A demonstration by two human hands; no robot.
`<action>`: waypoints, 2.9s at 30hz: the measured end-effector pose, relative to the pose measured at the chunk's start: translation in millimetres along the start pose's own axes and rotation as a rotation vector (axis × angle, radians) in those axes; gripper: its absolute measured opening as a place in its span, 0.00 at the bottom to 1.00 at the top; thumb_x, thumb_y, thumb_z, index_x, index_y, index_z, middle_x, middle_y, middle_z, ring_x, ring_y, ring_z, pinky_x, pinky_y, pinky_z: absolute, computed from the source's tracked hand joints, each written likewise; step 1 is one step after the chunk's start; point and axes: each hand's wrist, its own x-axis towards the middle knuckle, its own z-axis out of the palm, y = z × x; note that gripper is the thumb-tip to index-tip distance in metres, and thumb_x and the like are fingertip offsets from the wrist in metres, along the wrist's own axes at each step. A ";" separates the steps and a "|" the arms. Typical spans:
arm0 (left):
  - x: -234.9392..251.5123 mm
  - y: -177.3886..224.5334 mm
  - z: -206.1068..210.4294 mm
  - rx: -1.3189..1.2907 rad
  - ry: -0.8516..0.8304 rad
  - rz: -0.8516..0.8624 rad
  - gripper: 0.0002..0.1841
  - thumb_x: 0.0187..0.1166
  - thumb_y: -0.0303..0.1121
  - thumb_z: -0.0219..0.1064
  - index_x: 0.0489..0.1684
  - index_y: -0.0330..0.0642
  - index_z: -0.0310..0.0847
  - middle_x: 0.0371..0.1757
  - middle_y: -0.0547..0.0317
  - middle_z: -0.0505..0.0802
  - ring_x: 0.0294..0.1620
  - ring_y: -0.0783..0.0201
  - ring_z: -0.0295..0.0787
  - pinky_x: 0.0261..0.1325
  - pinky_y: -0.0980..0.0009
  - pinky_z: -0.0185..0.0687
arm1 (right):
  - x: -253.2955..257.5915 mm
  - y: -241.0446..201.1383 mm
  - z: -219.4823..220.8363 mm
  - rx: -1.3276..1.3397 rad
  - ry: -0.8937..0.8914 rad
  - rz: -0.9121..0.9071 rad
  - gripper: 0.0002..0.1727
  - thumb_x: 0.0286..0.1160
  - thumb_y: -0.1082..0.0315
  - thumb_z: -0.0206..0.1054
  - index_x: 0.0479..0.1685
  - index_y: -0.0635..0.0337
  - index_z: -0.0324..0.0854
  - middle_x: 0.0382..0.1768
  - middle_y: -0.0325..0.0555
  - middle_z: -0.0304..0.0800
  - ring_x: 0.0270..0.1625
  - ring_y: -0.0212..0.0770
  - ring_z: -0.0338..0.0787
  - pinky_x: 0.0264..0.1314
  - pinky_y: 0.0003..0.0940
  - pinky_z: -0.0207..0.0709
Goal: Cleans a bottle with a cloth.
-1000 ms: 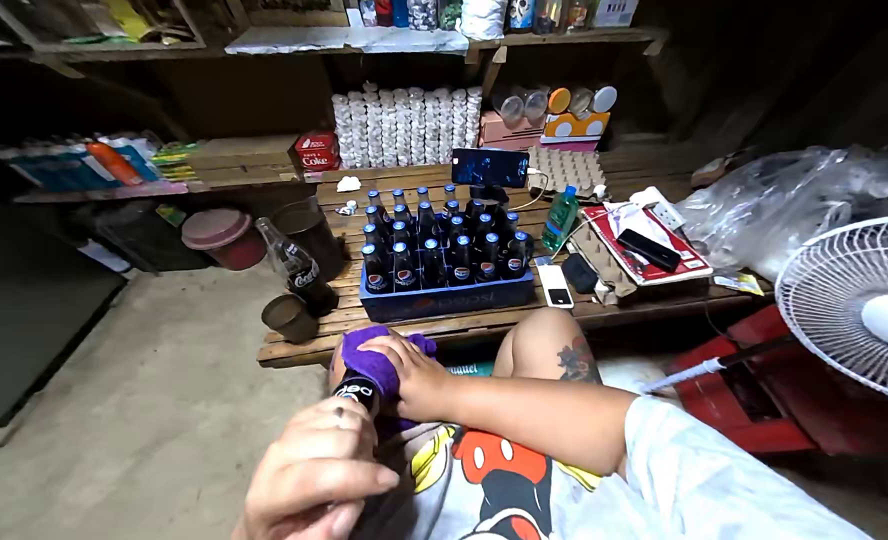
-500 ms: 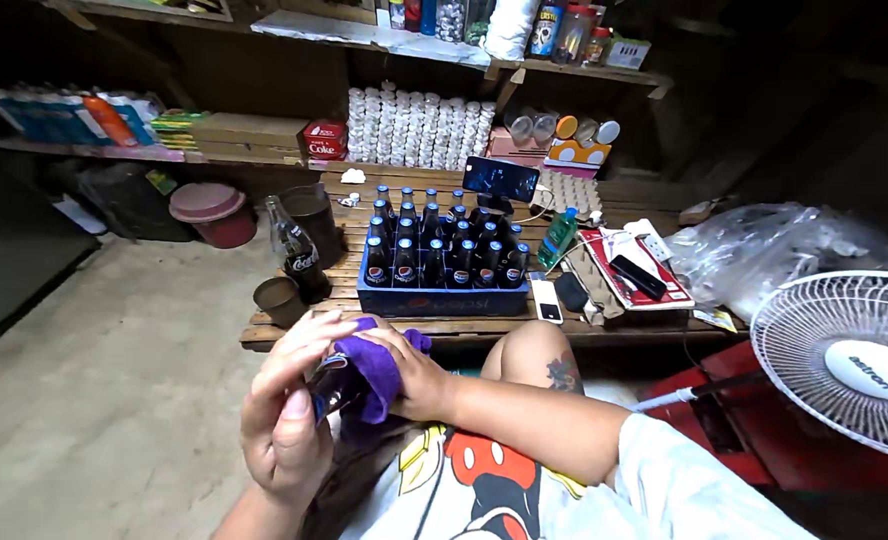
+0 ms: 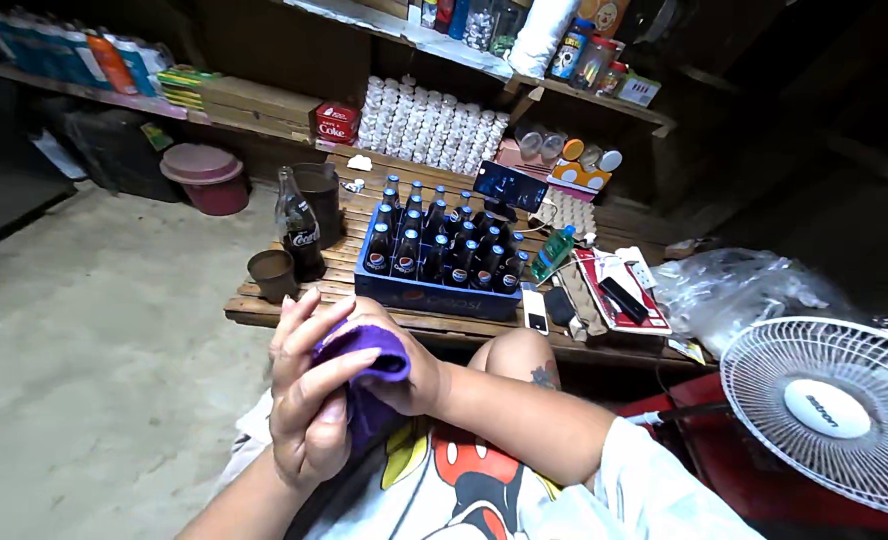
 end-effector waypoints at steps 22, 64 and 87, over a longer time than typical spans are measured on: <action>-14.1 -11.6 -15.7 -0.068 -0.017 -0.020 0.26 0.92 0.53 0.36 0.60 0.66 0.87 0.78 0.72 0.85 0.91 0.53 0.61 0.94 0.40 0.35 | 14.4 32.0 -0.8 0.269 -0.115 0.525 0.25 0.82 0.70 0.51 0.68 0.83 0.75 0.71 0.74 0.78 0.79 0.46 0.75 0.86 0.34 0.59; -11.9 -13.9 -19.6 -0.127 -0.016 -0.031 0.25 0.92 0.51 0.37 0.57 0.65 0.87 0.75 0.72 0.86 0.89 0.54 0.64 0.94 0.39 0.36 | -2.5 58.3 8.5 0.318 -0.059 0.583 0.27 0.86 0.66 0.50 0.74 0.84 0.67 0.73 0.73 0.75 0.76 0.41 0.78 0.81 0.32 0.68; -3.0 -10.3 -11.1 -0.097 -0.034 -0.028 0.26 0.93 0.51 0.36 0.56 0.63 0.86 0.75 0.72 0.86 0.88 0.59 0.66 0.94 0.43 0.38 | -19.8 12.6 8.3 0.113 -0.050 0.090 0.32 0.77 0.58 0.67 0.63 0.86 0.75 0.62 0.70 0.84 0.72 0.44 0.82 0.80 0.33 0.69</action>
